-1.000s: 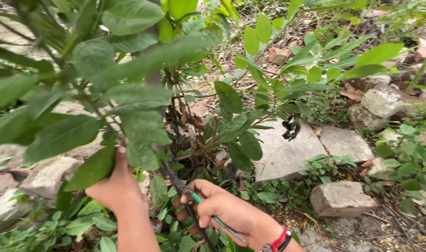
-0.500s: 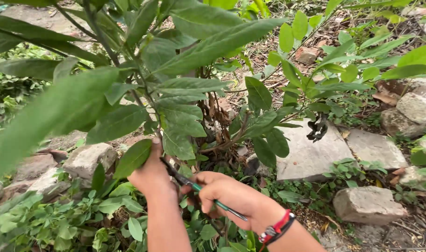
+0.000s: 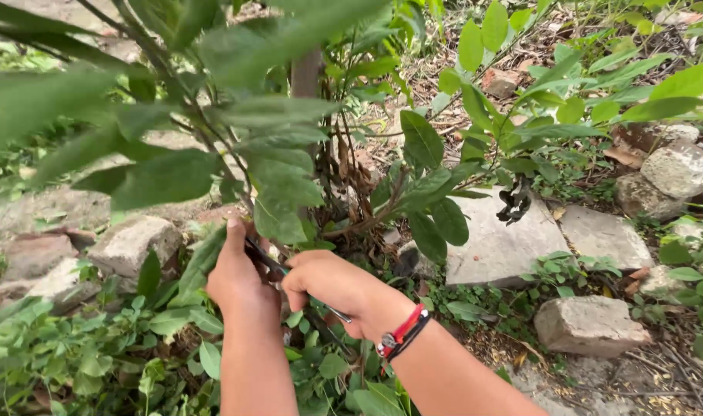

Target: Pruning a plant using shears.

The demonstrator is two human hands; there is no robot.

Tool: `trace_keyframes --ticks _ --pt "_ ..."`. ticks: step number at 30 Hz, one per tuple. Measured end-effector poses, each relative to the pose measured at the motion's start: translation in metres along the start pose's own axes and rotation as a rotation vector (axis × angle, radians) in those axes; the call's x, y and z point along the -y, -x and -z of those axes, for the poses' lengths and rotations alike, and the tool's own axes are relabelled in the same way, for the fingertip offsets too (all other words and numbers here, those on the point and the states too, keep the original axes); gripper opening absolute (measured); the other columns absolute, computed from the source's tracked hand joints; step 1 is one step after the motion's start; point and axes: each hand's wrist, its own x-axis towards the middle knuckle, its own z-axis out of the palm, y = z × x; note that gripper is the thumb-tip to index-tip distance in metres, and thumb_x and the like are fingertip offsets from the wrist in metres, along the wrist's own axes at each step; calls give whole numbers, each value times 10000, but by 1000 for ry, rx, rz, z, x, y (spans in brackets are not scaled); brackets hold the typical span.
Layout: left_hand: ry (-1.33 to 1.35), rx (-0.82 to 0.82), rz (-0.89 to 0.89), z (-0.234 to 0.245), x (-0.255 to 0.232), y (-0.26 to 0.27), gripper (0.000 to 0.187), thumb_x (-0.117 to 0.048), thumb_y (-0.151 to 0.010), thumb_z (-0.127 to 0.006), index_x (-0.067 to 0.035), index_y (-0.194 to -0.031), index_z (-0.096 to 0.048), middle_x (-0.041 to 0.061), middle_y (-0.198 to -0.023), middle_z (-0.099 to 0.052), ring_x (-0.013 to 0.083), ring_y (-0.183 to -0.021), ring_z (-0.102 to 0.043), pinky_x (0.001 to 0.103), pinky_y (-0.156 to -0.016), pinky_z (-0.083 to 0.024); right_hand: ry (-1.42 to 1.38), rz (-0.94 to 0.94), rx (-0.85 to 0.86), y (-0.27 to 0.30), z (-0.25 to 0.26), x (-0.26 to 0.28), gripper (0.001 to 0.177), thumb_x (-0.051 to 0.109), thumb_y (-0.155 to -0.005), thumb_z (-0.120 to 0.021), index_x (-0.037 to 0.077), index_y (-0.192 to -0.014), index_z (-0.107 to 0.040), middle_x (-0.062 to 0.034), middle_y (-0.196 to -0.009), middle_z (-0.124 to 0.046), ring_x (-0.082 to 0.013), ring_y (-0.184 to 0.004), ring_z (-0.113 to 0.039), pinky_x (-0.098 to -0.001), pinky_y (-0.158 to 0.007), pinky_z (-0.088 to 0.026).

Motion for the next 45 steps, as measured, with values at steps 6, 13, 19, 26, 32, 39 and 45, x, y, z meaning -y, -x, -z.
trace_keyframes --ticks 6,13,19,26,32,39,45 --pt "219 50 3 0 11 -10 293 -251 -927 -747 29 -1011 -746 86 -854 -723 210 -659 -656 346 -563 -541 -145 114 -10 2 -5 -6 109 151 -603 -593 125 -705 -564 -8 -754 -540 -135 -706 -488 -358 -591 -390" --pt "154 44 -54 -2 12 0 258 -209 -919 -752 38 -981 -713 94 -841 -718 218 -647 -672 372 -579 -571 84 16 -76 10 -5 18 102 219 -613 -581 143 -668 -541 19 -806 -535 -131 -801 -453 -394 -600 -308" --pt "167 26 -126 -1 6 6 220 -158 -908 -754 27 -1010 -693 55 -898 -740 190 -688 -682 362 -599 -563 56 9 -143 2 -12 16 224 190 -635 -600 111 -826 -687 293 -1082 -523 -128 -822 -495 -375 -571 -297" --pt "203 120 -41 3 10 3 219 -169 -923 -732 31 -1002 -693 85 -859 -710 197 -632 -643 350 -537 -510 -116 192 -202 -5 -10 16 336 52 -555 -635 94 -882 -572 -54 -854 -651 -192 -625 -554 -352 -498 -459" --pt "197 85 -113 0 3 14 137 -70 -882 -740 -12 -960 -644 58 -850 -682 177 -647 -653 337 -526 -529 3 266 -105 -9 1 14 184 98 -665 -661 -19 -760 -555 -63 -659 -594 -198 -527 -568 -343 -468 -432" --pt "257 -47 -104 -8 -9 30 328 -16 -845 -684 28 -1101 -485 159 -944 -694 261 -731 -723 371 -584 -631 -239 234 101 -8 16 0 81 25 -758 -582 -44 -776 -620 -135 -923 -742 -253 -627 -668 -396 -577 -556" --pt "-582 -62 -768 10 33 21 594 19 -727 -737 28 -1247 -452 218 -1216 -544 330 -1081 -595 489 -943 -500 -949 149 275 34 51 -31 394 64 -663 -485 16 -990 -698 -155 -1061 -731 -246 -914 -699 -430 -772 -612"
